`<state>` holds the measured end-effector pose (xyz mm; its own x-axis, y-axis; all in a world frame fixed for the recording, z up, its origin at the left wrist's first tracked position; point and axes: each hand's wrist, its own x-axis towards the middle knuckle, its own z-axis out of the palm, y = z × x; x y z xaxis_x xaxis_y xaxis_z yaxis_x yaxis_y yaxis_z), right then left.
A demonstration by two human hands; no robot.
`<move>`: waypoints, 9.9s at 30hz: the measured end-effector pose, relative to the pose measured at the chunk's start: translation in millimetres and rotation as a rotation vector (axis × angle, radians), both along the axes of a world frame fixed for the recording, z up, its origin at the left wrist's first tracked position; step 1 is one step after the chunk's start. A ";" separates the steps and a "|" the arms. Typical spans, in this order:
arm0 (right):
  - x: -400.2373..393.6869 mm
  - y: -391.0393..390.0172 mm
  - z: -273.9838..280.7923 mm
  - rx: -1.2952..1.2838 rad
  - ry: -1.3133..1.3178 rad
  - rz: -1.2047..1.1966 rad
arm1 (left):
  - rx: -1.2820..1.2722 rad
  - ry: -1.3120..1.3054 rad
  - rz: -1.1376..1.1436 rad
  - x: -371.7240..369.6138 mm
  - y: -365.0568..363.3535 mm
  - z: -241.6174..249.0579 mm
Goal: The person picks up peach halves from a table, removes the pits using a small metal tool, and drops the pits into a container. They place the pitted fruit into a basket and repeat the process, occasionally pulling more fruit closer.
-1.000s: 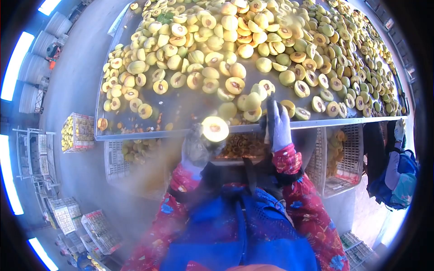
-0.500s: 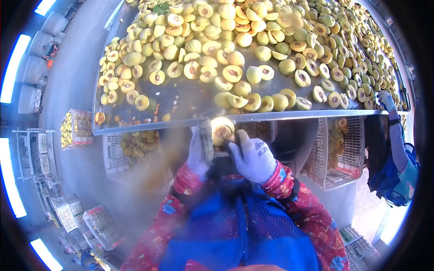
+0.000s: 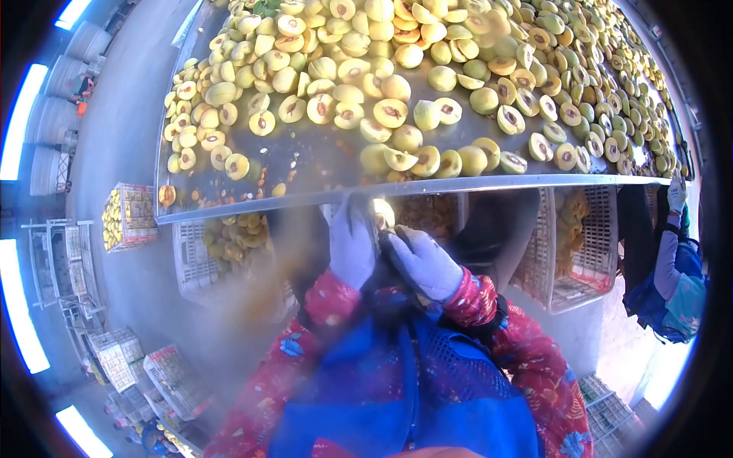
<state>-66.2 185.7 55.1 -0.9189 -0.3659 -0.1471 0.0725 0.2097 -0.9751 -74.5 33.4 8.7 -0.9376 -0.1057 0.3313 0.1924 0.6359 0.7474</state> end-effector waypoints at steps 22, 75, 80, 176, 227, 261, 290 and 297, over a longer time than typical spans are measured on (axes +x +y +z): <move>7.3 -4.7 13.2 0.170 0.166 -0.092 | 0.440 -0.321 -0.209 -3.7 1.2 54.4; 8.6 10.6 -24.6 -0.586 -0.878 -0.096 | 0.241 -0.083 -0.167 2.1 15.9 22.1; 7.0 23.6 -29.9 -0.980 -1.370 -0.190 | 0.578 -0.397 -0.141 5.4 16.6 32.2; 1.7 49.0 -10.4 -0.677 -0.721 -0.224 | 0.535 -0.580 -0.371 -129.1 -29.7 6.9; 19.3 9.2 18.8 0.213 0.088 -0.184 | 0.493 -0.371 -0.229 -1.7 4.6 17.0; 10.8 24.5 8.2 0.671 0.242 0.040 | 0.255 -0.507 -0.259 -11.1 -35.6 15.6; -19.6 5.1 21.7 0.206 0.268 -0.050 | 0.969 -0.767 -0.148 -46.9 -33.2 38.1; -8.9 -2.0 20.9 0.285 0.235 -0.045 | 0.237 -0.275 -0.253 -21.1 -22.6 22.1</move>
<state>-75.2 183.7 76.1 -0.9540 -0.2990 -0.0206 -0.1307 0.4771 -0.8691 -95.6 10.8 30.7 -0.9937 0.0951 0.0599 0.0932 0.3994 0.9120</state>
